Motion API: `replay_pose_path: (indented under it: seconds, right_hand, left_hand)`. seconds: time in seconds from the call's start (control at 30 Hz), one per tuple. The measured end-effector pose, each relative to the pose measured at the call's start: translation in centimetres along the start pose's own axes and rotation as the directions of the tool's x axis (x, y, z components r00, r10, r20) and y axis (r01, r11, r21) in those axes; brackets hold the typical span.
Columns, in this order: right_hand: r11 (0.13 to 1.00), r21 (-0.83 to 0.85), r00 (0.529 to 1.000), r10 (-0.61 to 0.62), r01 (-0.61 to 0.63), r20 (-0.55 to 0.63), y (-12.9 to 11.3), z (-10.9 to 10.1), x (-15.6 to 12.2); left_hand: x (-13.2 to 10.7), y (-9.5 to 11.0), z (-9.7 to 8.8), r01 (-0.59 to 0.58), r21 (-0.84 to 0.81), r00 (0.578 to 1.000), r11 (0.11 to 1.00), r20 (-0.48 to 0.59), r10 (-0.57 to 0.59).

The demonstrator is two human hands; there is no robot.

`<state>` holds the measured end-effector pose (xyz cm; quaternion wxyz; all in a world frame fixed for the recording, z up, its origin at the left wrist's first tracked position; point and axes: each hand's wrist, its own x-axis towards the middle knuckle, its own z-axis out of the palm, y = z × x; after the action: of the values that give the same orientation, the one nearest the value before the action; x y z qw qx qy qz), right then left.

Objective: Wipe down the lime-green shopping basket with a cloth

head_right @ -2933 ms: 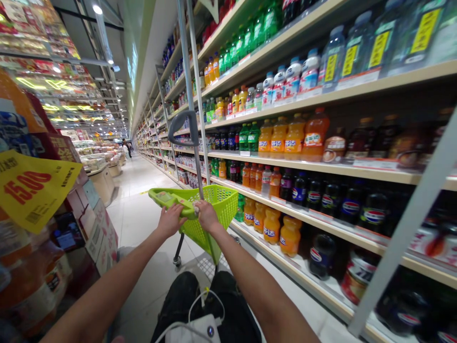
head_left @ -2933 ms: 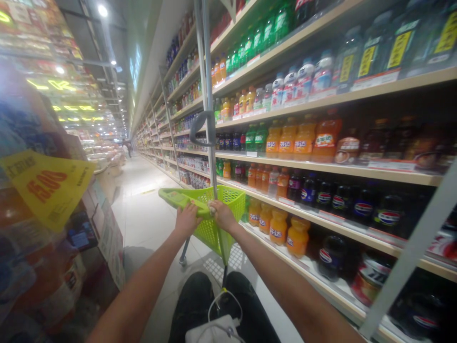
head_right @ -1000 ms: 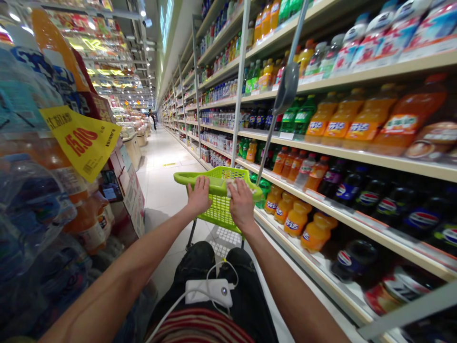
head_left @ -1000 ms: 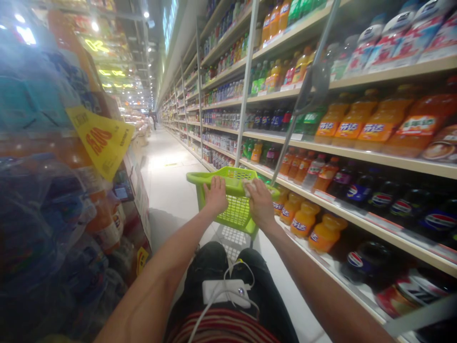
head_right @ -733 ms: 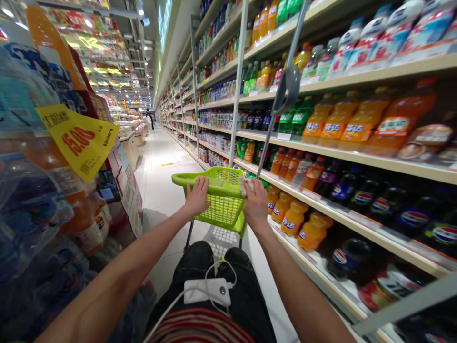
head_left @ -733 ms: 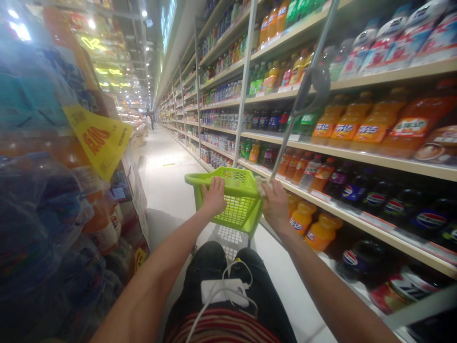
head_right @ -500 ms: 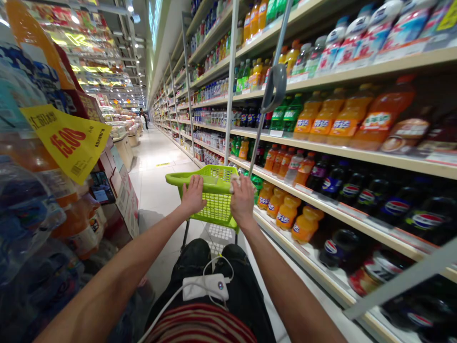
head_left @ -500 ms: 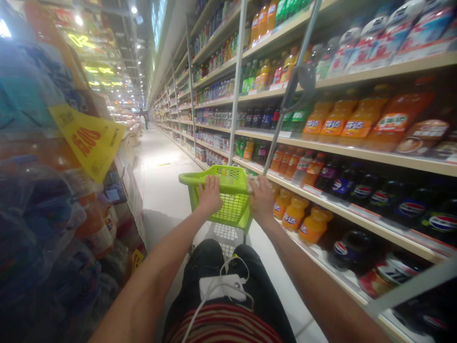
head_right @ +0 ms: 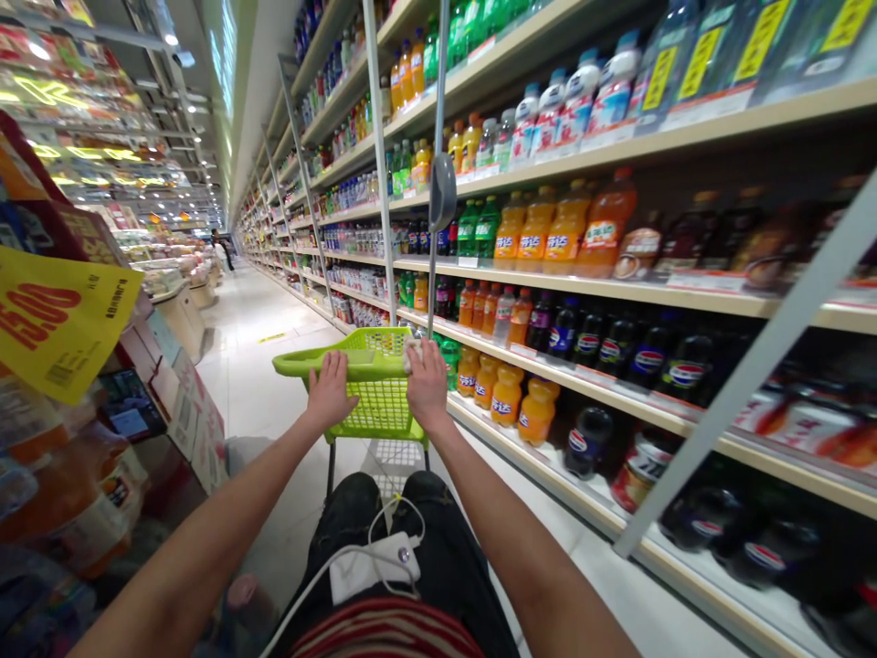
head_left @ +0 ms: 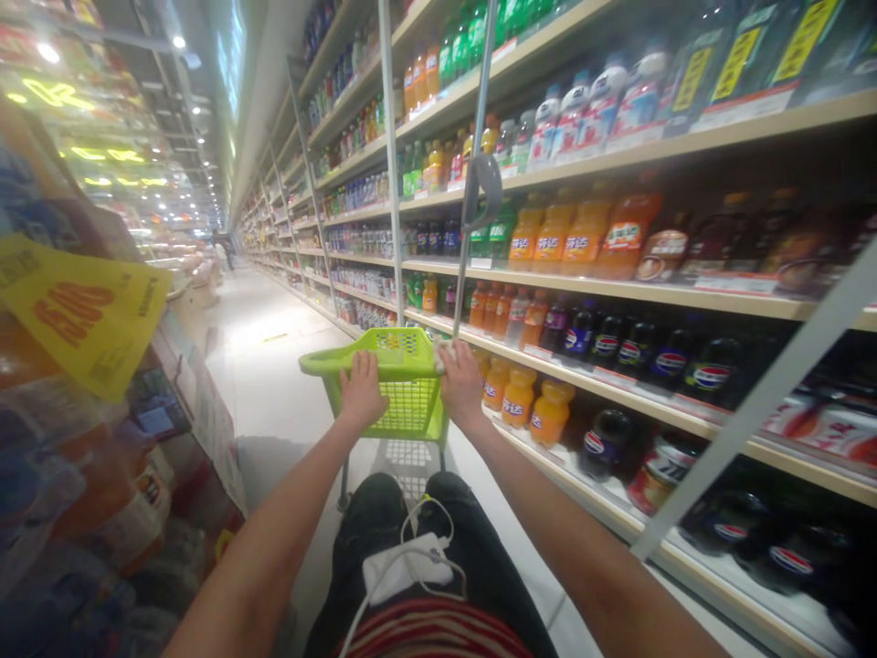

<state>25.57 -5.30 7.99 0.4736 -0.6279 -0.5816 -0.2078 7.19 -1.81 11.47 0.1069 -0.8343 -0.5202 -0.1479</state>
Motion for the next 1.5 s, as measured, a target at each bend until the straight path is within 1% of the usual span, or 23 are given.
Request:
replay_pose_path:
  seconds: [0.07,0.13,0.23,0.3,0.33,0.4,0.47,0.5,0.57,0.67,0.73,0.8,0.87,0.93,0.97,1.03,1.07,1.17,1.23,1.27,1.33,1.43,1.5]
  right_hand:
    - [0.998,0.045,0.999,-0.046,0.045,0.015,-1.3,1.0,0.0]
    - [0.988,0.104,0.992,-0.118,0.113,0.04,-3.1,2.2,0.0]
    - [0.968,0.188,0.983,-0.179,0.168,0.041,-5.2,3.6,0.1]
    - [0.951,0.239,0.977,-0.211,0.198,0.031,-5.7,4.0,0.3]
    - [0.94,0.264,0.973,-0.23,0.215,0.029,-5.7,4.0,0.4]
    - [0.925,0.302,0.967,-0.254,0.231,0.038,-5.2,3.8,0.4]
    - [0.924,0.32,0.968,-0.243,0.211,0.062,-4.4,3.3,0.4]
    - [0.925,0.326,0.971,-0.227,0.193,0.07,-4.0,3.0,0.3]
    - [0.922,0.352,0.977,-0.199,0.161,0.071,-3.3,2.5,0.0]
    - [0.911,0.39,0.989,-0.147,0.136,0.0,-2.3,1.9,-0.4]
    - [0.933,0.345,0.994,-0.088,0.106,-0.065,-1.8,1.7,-0.6]
    - [0.965,0.25,0.995,-0.056,0.075,-0.08,-1.5,1.7,-0.8]
    - [0.985,0.152,0.997,-0.076,0.078,-0.021,-1.4,1.6,-1.0]
    - [0.992,0.07,0.993,-0.106,0.102,0.054,-1.4,1.4,-1.1]
    - [0.993,0.037,0.99,-0.115,0.113,0.081,-1.3,1.3,-1.2]
    - [0.991,-0.013,0.984,-0.132,0.134,0.12,-1.2,1.0,-1.3]
    - [0.989,-0.029,0.98,-0.143,0.148,0.137,-1.1,0.9,-1.3]
    - [0.984,-0.057,0.975,-0.155,0.166,0.162,-1.2,0.8,-1.4]
    - [0.986,-0.072,0.978,-0.138,0.151,0.157,-1.5,0.9,-1.5]
    - [0.987,-0.079,0.98,-0.127,0.14,0.152,-1.7,1.0,-1.5]
    - [0.989,-0.088,0.984,-0.104,0.117,0.144,-2.1,1.1,-1.6]
    - [0.989,-0.098,0.985,-0.094,0.108,0.145,-2.4,1.2,-1.6]
    - [0.987,-0.104,0.982,-0.107,0.124,0.157,-2.1,1.2,-1.6]
  left_hand:
    - [0.1,0.0,0.1,0.011,-0.002,1.0,1.0,-0.01,-0.011]
    - [0.1,0.0,0.0,0.014,-0.015,1.0,1.0,-0.022,-0.014]
    - [0.3,0.0,-0.5,0.028,-0.069,0.999,0.997,-0.033,-0.03]
    - [0.3,0.4,-1.1,-0.003,-0.124,0.994,0.992,-0.108,-0.011]
    - [0.3,0.8,-1.4,-0.047,-0.153,0.986,0.987,-0.165,0.021]
    - [0.4,1.8,-2.0,-0.172,-0.2,0.957,0.965,-0.265,0.116]
    - [0.5,2.9,-2.2,-0.266,-0.244,0.934,0.933,-0.305,0.186]
    - [0.5,3.4,-2.2,-0.281,-0.264,0.932,0.923,-0.305,0.197]
    - [0.8,4.1,-2.0,-0.26,-0.29,0.942,0.921,-0.287,0.175]
    - [1.3,4.7,-1.4,-0.195,-0.259,0.959,0.946,-0.254,0.128]
    - [1.6,5.0,-1.0,-0.188,-0.194,0.956,0.963,-0.261,0.134]
    - [1.9,5.3,-0.7,-0.196,-0.127,0.949,0.972,-0.273,0.156]
    - [2.1,5.4,-0.6,-0.198,-0.083,0.942,0.977,-0.29,0.167]
    - [2.2,5.1,-0.6,-0.212,-0.065,0.932,0.975,-0.314,0.182]
    - [2.2,4.6,-0.6,-0.221,-0.063,0.925,0.973,-0.329,0.189]
    - [2.1,2.9,-0.6,-0.213,-0.07,0.916,0.975,-0.363,0.174]
    - [2.0,1.9,-0.6,-0.184,-0.08,0.915,0.98,-0.378,0.141]
    - [1.5,-1.3,-0.4,-0.04,-0.122,0.907,0.992,-0.421,-0.015]
    - [1.2,-2.3,-0.3,0.004,-0.128,0.909,0.992,-0.413,-0.057]
    - [1.1,-2.3,-0.2,0.006,-0.128,0.914,0.992,-0.401,-0.058]
    - [1.1,-1.3,-0.2,-0.019,-0.133,0.924,0.991,-0.381,-0.033]
    - [1.3,1.2,-0.2,-0.103,-0.147,0.931,0.984,-0.364,0.043]
    - [1.5,2.6,-0.3,-0.147,-0.153,0.931,0.977,-0.354,0.084]
